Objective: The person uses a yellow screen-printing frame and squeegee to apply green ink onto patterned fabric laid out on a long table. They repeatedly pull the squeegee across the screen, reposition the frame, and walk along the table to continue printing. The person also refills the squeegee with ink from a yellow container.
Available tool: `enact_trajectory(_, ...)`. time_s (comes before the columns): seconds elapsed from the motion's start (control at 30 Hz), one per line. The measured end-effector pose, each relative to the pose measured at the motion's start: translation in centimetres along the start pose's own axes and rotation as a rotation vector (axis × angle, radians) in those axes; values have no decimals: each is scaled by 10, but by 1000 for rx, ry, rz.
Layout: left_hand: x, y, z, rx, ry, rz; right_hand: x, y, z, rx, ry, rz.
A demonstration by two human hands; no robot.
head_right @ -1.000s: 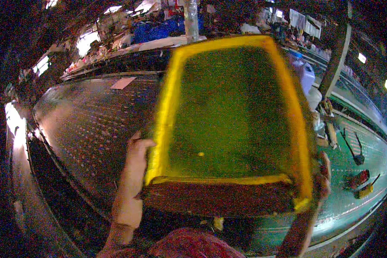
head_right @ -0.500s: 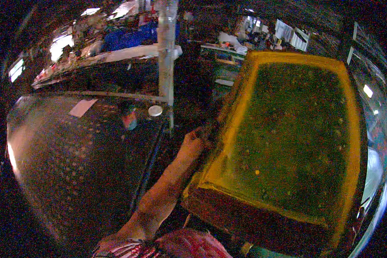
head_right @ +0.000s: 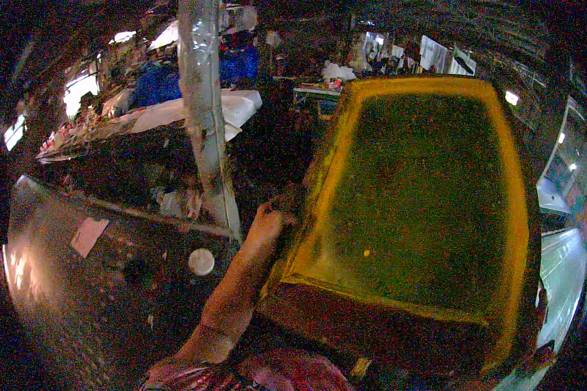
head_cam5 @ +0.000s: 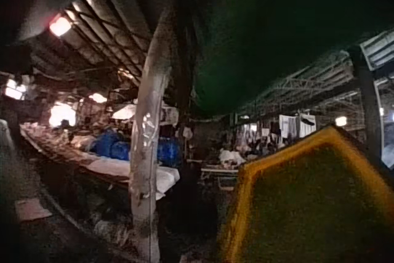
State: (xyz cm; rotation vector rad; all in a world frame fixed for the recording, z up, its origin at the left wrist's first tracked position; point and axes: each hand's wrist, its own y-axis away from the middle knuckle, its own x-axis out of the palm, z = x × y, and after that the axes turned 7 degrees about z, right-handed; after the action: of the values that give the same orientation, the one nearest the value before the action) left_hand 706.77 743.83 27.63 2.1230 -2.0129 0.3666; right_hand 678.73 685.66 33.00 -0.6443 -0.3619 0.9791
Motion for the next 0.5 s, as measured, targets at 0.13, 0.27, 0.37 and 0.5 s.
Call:
enact_trajectory(0.13, -37, -138, 16, 51, -17, 102, 112, -61, -51, -33, -1, 9)
enact_trajectory(0.27, -56, -245, 11, 58, 42, 134, 197, -133, -77, -83, 43, 29)
enact_trajectory(0.37, -72, -308, 8, 123, 42, 164, 262, -186, -86, -155, 163, 39)
enact_trajectory(0.5, -100, -403, 18, 132, 193, 113, 359, -275, -106, -267, 64, 209)
